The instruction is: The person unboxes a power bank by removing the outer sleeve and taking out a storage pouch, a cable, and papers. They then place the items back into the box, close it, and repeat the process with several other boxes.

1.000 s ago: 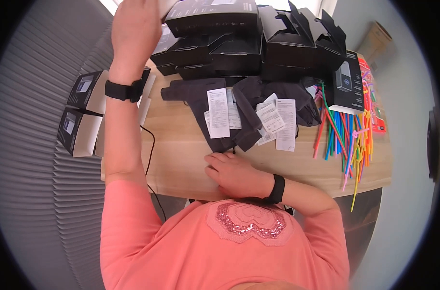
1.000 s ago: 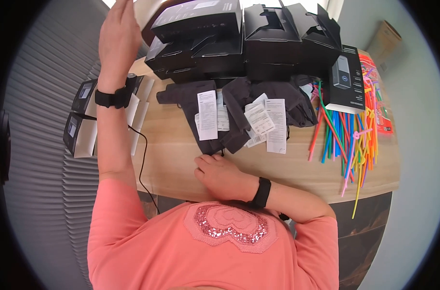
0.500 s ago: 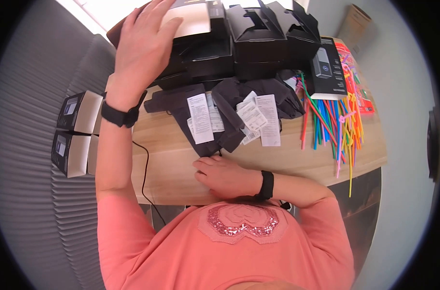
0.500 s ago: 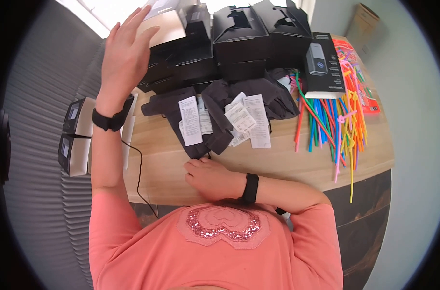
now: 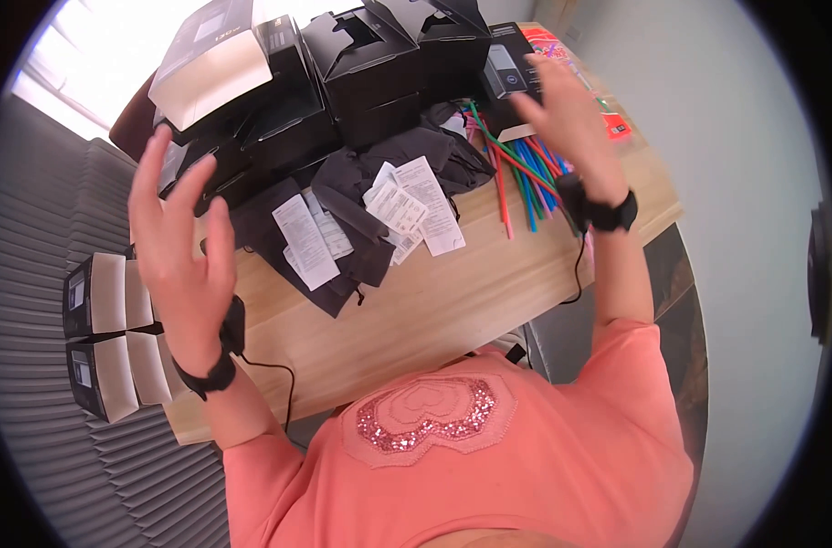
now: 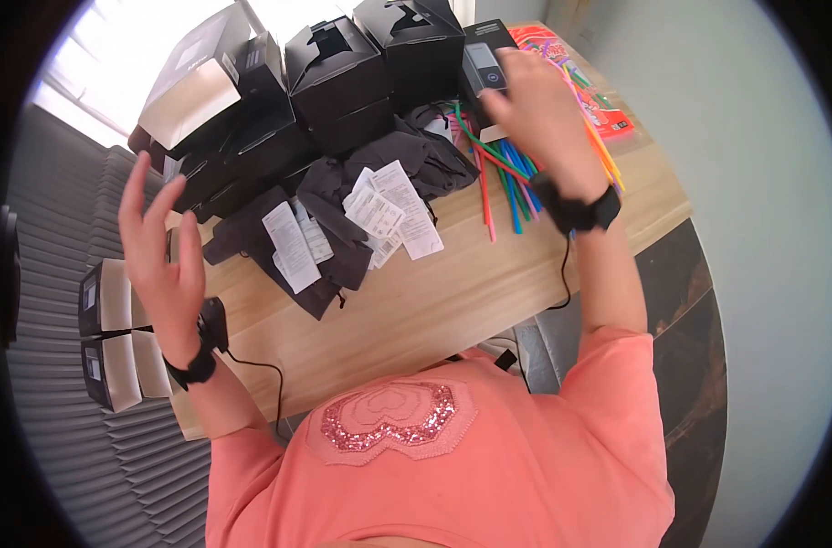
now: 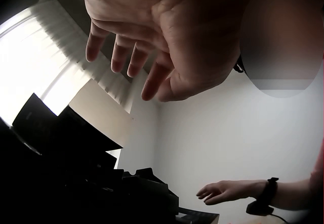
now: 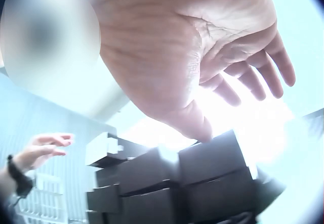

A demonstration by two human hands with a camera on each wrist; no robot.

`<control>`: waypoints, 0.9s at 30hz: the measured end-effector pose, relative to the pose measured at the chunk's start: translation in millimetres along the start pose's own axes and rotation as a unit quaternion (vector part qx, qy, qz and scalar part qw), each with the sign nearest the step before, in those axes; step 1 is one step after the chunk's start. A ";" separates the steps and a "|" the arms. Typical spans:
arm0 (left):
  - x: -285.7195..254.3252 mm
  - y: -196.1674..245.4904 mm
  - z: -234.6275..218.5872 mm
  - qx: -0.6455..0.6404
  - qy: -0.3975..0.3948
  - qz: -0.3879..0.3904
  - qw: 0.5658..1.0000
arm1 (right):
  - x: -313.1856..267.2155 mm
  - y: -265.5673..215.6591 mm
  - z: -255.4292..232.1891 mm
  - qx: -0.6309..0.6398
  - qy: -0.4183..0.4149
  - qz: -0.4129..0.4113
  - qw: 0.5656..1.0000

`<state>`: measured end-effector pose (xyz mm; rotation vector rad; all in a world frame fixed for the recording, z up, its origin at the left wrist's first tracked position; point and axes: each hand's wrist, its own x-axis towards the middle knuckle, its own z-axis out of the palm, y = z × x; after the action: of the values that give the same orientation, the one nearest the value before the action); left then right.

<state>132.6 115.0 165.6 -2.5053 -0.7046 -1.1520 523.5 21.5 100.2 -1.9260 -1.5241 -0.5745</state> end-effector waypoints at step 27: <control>-81.5 2.6 21.1 -0.177 -0.055 -0.143 0.972 | 121.8 63.3 57.4 0.203 0.046 0.190 0.959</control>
<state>101.6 97.2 89.3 -2.8509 -0.9952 -1.3463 612.4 137.4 127.7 -1.7726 -1.0703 -0.1602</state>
